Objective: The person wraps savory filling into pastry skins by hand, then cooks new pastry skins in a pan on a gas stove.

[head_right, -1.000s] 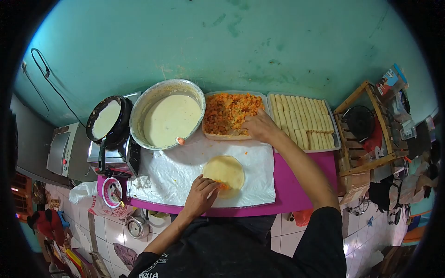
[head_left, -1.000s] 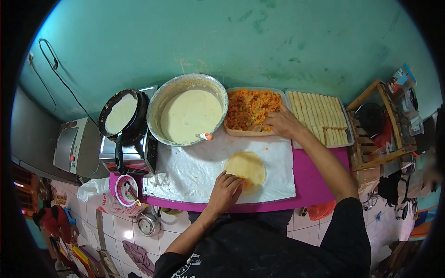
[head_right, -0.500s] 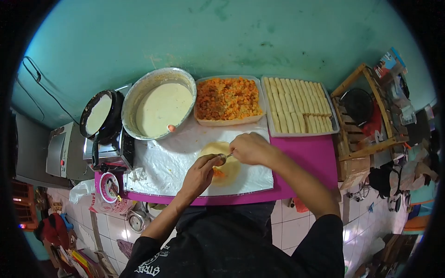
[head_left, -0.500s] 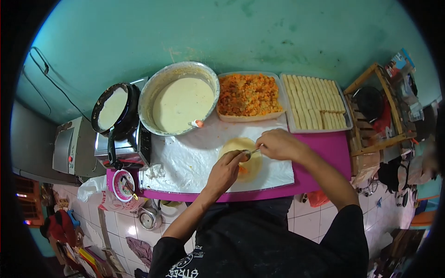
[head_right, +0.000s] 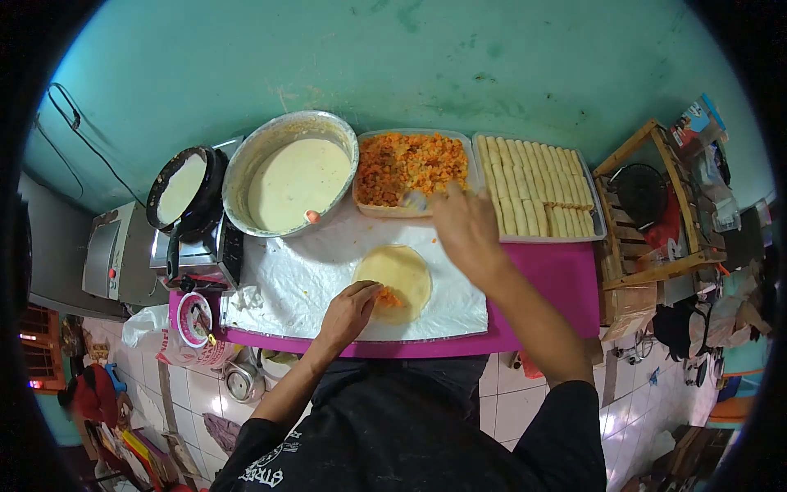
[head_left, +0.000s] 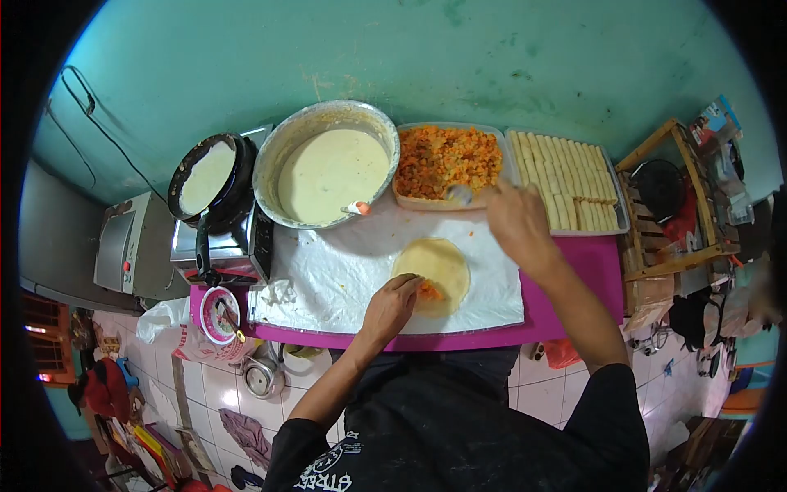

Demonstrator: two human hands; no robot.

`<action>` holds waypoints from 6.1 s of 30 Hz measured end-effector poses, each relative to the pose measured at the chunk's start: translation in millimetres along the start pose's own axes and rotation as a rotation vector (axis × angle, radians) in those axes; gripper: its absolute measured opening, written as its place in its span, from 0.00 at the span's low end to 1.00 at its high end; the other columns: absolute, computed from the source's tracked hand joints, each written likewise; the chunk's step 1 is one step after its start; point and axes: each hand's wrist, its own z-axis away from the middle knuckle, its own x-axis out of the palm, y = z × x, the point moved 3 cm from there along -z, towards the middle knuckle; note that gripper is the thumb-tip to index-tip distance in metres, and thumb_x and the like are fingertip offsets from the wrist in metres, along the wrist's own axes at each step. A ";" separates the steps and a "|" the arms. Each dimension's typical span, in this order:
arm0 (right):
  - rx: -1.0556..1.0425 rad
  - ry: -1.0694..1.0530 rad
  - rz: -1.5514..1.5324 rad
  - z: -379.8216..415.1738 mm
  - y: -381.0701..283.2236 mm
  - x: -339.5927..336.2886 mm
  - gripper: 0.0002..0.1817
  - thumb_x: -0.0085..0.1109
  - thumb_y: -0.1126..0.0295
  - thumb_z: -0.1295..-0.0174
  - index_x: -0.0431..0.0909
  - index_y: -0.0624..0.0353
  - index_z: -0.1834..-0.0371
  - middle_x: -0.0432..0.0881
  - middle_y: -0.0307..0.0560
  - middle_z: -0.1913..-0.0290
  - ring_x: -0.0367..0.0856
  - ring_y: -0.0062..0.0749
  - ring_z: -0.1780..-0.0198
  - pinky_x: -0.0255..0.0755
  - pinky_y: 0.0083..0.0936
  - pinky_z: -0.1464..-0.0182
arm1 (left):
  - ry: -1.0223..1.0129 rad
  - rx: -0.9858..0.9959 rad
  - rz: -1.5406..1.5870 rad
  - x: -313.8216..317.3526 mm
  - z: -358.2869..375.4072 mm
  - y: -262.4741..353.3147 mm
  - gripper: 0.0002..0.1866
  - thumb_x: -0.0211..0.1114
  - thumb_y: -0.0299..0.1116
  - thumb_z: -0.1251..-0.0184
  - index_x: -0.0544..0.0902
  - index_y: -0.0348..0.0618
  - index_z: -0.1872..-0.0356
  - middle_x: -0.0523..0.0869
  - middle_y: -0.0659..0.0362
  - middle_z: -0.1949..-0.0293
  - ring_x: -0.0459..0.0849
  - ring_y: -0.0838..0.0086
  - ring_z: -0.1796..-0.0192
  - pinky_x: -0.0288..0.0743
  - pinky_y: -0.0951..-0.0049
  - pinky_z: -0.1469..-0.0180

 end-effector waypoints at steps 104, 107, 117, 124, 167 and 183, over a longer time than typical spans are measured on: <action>-0.272 -0.281 -0.541 82.6 -41.7 133.4 0.23 0.72 0.54 0.45 0.82 0.52 0.49 0.80 0.40 0.51 0.75 0.33 0.44 0.56 0.38 0.40 | -0.193 0.040 -0.273 1.5 -15.3 -16.1 0.26 0.76 0.46 0.46 0.83 0.51 0.46 0.82 0.62 0.49 0.76 0.67 0.43 0.58 0.54 0.39; -0.259 -0.235 -0.544 89.3 -38.8 133.8 0.23 0.72 0.54 0.46 0.82 0.52 0.50 0.80 0.39 0.52 0.76 0.32 0.45 0.56 0.37 0.41 | -0.216 0.087 -0.246 8.0 -24.8 -11.4 0.22 0.75 0.45 0.45 0.84 0.51 0.49 0.83 0.63 0.51 0.77 0.68 0.44 0.58 0.54 0.40; -0.121 -0.170 -0.554 105.7 -26.8 130.8 0.23 0.71 0.54 0.45 0.83 0.52 0.49 0.81 0.39 0.53 0.77 0.31 0.49 0.56 0.36 0.41 | -0.257 0.156 -0.334 25.0 -31.0 -7.9 0.17 0.73 0.44 0.44 0.86 0.52 0.55 0.82 0.66 0.56 0.77 0.72 0.46 0.61 0.53 0.41; -0.112 -0.136 -0.641 106.2 -26.2 119.8 0.21 0.70 0.56 0.42 0.84 0.52 0.48 0.81 0.40 0.54 0.77 0.31 0.49 0.56 0.36 0.42 | -0.106 0.068 -0.237 7.6 -15.7 -9.7 0.20 0.74 0.43 0.44 0.85 0.51 0.50 0.83 0.63 0.52 0.77 0.69 0.43 0.58 0.54 0.40; 0.132 -0.014 0.005 39.2 -18.9 101.2 0.41 0.64 0.58 0.38 0.60 0.61 0.23 0.70 0.52 0.48 0.68 0.43 0.46 0.64 0.41 0.45 | 0.050 -0.207 -0.225 20.4 46.6 -10.3 0.41 0.72 0.42 0.38 0.63 0.41 0.26 0.76 0.58 0.32 0.64 0.65 0.25 0.49 0.52 0.32; 0.288 -0.087 -0.415 160.9 -71.9 110.3 0.31 0.66 0.52 0.39 0.75 0.54 0.34 0.69 0.52 0.41 0.66 0.47 0.41 0.58 0.46 0.39 | -0.110 0.005 -0.329 40.0 -17.3 0.8 0.26 0.75 0.44 0.46 0.81 0.45 0.47 0.75 0.59 0.37 0.70 0.65 0.33 0.54 0.50 0.36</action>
